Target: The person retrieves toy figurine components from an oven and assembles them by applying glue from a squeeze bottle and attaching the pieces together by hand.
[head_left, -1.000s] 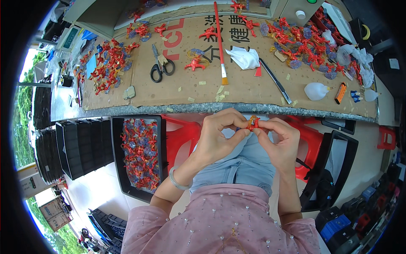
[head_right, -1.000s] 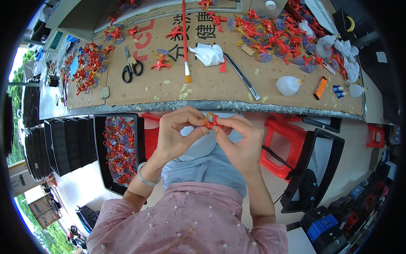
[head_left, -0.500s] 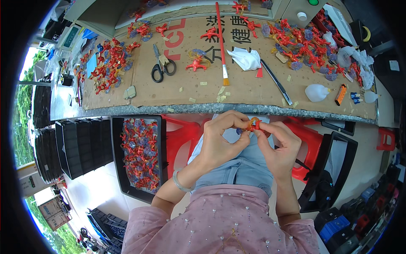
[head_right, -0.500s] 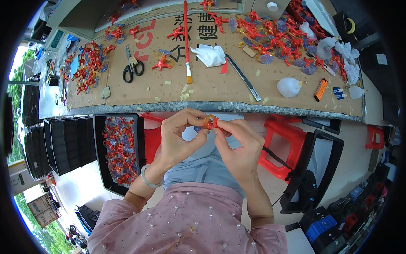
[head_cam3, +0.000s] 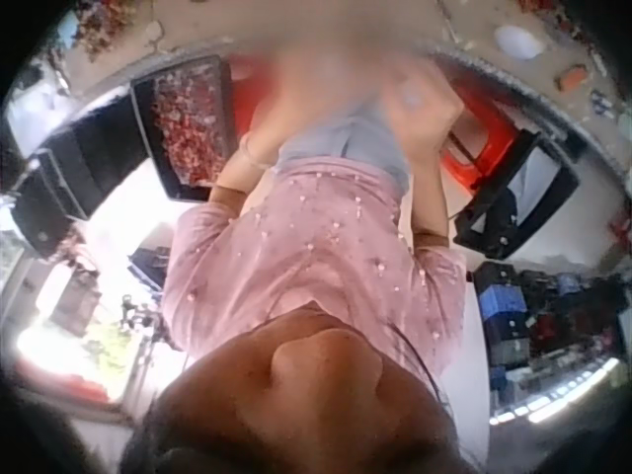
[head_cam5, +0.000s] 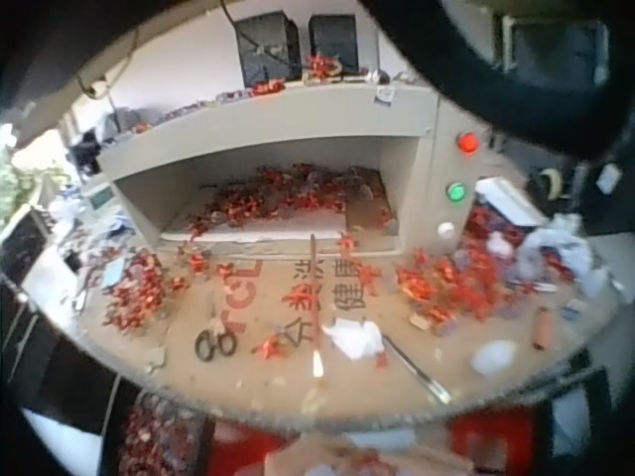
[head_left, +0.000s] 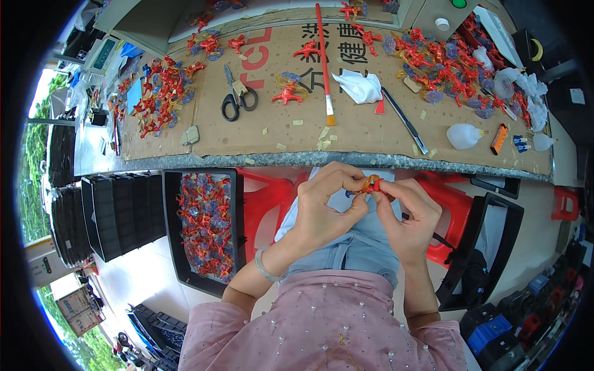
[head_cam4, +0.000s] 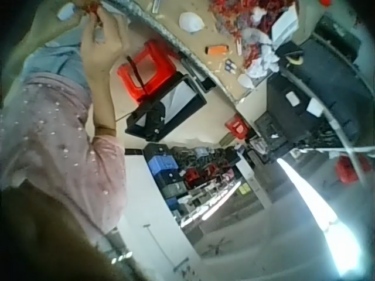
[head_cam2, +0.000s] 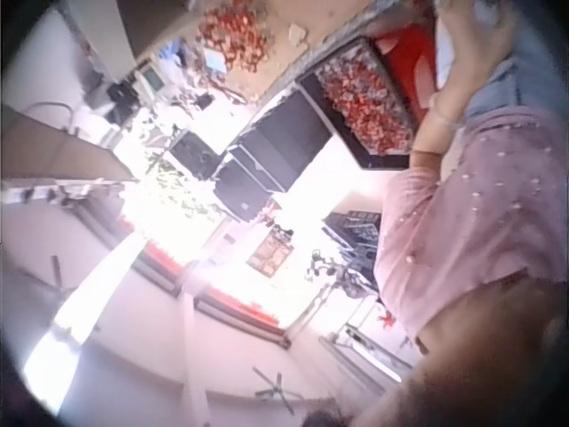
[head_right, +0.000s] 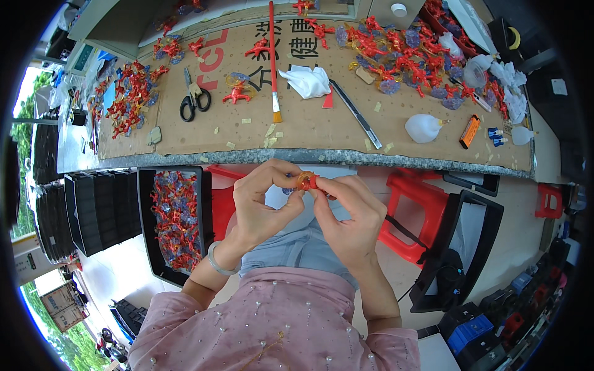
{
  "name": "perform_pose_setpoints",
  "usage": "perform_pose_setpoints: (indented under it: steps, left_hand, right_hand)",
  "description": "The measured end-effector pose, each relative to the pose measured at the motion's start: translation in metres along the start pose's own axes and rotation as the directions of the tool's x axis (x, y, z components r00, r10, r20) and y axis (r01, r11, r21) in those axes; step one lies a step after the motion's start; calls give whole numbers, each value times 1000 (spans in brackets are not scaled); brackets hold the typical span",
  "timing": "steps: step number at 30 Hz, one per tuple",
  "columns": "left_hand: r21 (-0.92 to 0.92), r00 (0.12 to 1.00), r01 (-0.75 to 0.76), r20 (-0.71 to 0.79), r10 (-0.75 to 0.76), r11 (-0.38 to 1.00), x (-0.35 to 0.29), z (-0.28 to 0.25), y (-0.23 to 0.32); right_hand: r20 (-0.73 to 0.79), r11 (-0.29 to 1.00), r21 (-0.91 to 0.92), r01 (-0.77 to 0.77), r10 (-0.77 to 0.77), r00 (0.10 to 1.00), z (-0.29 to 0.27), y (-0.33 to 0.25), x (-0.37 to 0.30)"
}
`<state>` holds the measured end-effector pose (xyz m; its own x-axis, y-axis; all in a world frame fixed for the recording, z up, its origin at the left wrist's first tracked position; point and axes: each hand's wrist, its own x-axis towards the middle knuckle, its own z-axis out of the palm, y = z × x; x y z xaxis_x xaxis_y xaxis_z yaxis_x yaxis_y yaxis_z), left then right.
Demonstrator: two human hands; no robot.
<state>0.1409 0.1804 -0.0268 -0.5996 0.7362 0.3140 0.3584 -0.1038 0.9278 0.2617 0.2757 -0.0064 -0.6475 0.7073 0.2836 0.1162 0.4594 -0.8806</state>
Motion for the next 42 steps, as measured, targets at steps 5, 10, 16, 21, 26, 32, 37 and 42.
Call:
perform_pose_setpoints:
  steps: [5, 10, 16, 21, 26, 32, 37, 42]
  left_hand:
    - [15, 1000, -22, 0, 22, 1000, 1, 1, 0]
    - [34, 998, -56, 6, 56, 998, 2, 0, 1]
    - [12, 995, -102, 10, 102, 995, 4, -2, 1]
    - [22, 998, -60, 20, 60, 998, 4, -2, 2]
    - [26, 999, 18, 36, -19, 1000, 3, -3, 1]
    - [-50, 976, 204, 86, -200, 978, 3, -3, -2]
    - [-140, 965, 262, 67, -255, 955, 3, -2, -4]
    - [-139, 962, 270, 67, -263, 953, 3, -2, -4]
  right_hand:
    - [-9, 1000, -19, 7, -7, 1000, -1, -2, 1]
    - [-13, 999, -23, 26, -26, 1000, -2, -3, 2]
    - [-14, 1000, -10, 29, -30, 999, -2, -4, 1]
    - [-6, 1000, -11, 10, -10, 1000, -2, -3, 2]
    - [15, 1000, -12, -28, 28, 999, -1, -2, 4]
    - [50, 994, 52, -101, 98, 994, 2, 5, 4]
    - [51, 993, 51, -107, 105, 993, 3, 6, 4]
    - [47, 992, 60, -109, 106, 993, 4, 6, 4]
